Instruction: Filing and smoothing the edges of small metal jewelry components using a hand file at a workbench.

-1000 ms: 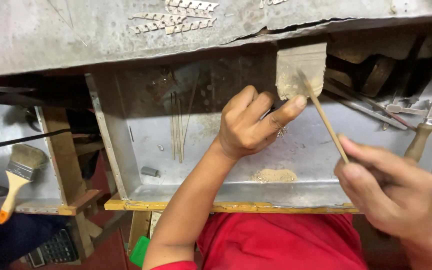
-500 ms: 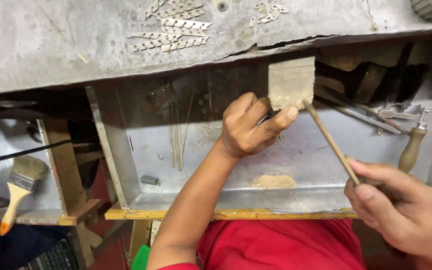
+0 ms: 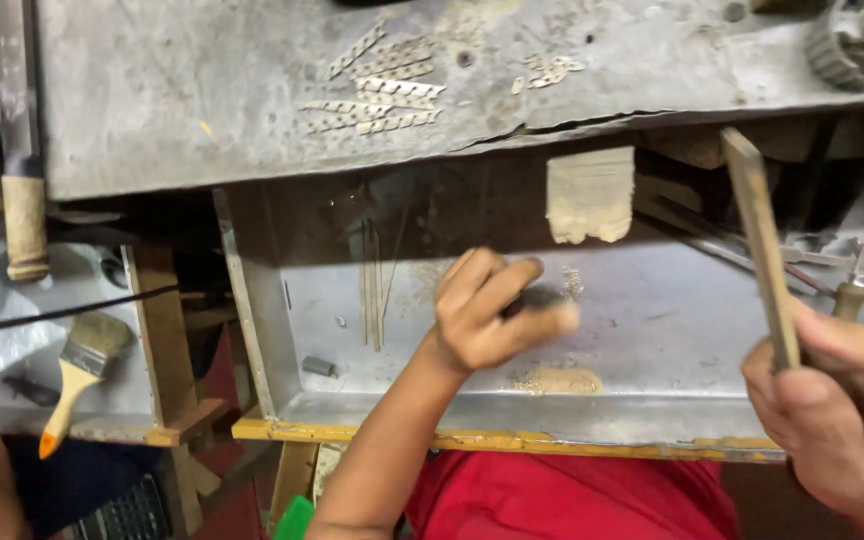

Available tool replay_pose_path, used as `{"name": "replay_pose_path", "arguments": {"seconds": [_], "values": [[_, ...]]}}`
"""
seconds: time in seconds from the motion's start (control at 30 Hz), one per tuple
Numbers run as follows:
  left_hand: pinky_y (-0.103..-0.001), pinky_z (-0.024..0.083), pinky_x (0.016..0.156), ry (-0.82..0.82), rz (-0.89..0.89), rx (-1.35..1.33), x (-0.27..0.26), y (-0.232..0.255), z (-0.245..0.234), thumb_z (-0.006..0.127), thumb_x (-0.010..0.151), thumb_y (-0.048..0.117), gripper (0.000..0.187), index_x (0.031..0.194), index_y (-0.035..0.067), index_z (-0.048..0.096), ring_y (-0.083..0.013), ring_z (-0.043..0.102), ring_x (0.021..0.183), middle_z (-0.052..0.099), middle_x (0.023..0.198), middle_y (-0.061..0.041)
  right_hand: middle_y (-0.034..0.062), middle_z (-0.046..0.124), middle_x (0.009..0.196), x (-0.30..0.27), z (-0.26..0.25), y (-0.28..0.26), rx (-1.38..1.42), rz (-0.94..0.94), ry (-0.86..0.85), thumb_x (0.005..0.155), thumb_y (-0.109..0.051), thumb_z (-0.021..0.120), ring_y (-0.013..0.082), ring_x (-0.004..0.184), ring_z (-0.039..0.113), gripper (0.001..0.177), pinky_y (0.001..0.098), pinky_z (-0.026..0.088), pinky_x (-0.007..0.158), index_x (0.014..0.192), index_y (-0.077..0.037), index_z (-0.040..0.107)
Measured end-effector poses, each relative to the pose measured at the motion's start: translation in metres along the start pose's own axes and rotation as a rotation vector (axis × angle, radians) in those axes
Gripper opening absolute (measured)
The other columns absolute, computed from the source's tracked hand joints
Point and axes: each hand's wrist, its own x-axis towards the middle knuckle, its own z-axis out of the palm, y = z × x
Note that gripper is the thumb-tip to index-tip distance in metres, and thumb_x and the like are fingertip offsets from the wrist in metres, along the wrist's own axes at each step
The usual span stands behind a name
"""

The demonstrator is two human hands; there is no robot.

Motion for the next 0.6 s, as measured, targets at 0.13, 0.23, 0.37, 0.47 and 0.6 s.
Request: {"name": "replay_pose_path", "arguments": {"seconds": [0.13,0.23,0.37,0.47,0.6], "values": [[-0.034,0.056,0.082,0.028,-0.472,-0.340,-0.031,-0.002,-0.037,0.077,0.097,0.021,0.042,0.133,0.006,0.060,-0.0208,0.077,0.083,0.078,0.103,-0.009,-0.0007,0.037,0.052,-0.015,-0.018,0.038,-0.026,0.205,-0.151,0.109,-0.031,0.045,0.0117,0.043,0.030,0.051,0.0305,0.023,0.040,0.064,-0.009,0.050],[-0.036,0.058,0.068,0.289,-0.394,0.325,-0.027,-0.016,-0.047,0.093,0.081,0.008,0.019,0.088,0.012,0.075,-0.0238,0.061,0.083,0.051,0.109,-0.010,-0.0010,0.037,0.055,-0.022,-0.004,0.054,-0.017,-0.039,-0.097,0.102,-0.026,0.044,0.0091,0.044,0.029,0.030,0.0259,0.026,0.041,0.079,-0.007,0.041],[-0.035,0.046,0.068,0.201,-0.660,0.257,-0.029,-0.034,-0.057,0.072,0.098,0.010,0.015,0.087,0.000,0.072,-0.0235,0.052,0.082,0.044,0.090,-0.010,0.0048,0.068,0.097,-0.037,-0.001,0.076,-0.453,-0.073,0.049,0.098,-0.016,0.056,0.0120,0.063,0.062,0.049,0.0255,0.048,0.061,0.144,0.002,0.056],[-0.039,0.042,0.060,-0.021,-0.656,0.299,-0.056,-0.046,-0.052,0.070,0.096,0.011,0.006,0.092,0.006,0.072,-0.0269,0.048,0.071,0.045,0.079,-0.009,0.0080,0.055,0.067,-0.042,0.005,0.083,-0.220,-0.070,0.013,0.100,-0.013,0.047,0.0128,0.047,0.047,0.054,0.0251,0.039,0.049,0.149,0.009,0.042],[-0.051,0.043,0.049,-0.417,-0.516,0.383,-0.080,-0.050,-0.024,0.062,0.084,0.003,0.025,0.100,0.019,0.073,-0.0393,0.050,0.058,0.049,0.077,-0.012,0.0176,0.041,0.056,-0.048,0.031,0.087,-0.031,-0.034,0.192,0.102,-0.006,0.044,0.0189,0.044,0.039,0.049,0.0291,0.033,0.047,0.143,0.021,0.040]]}}
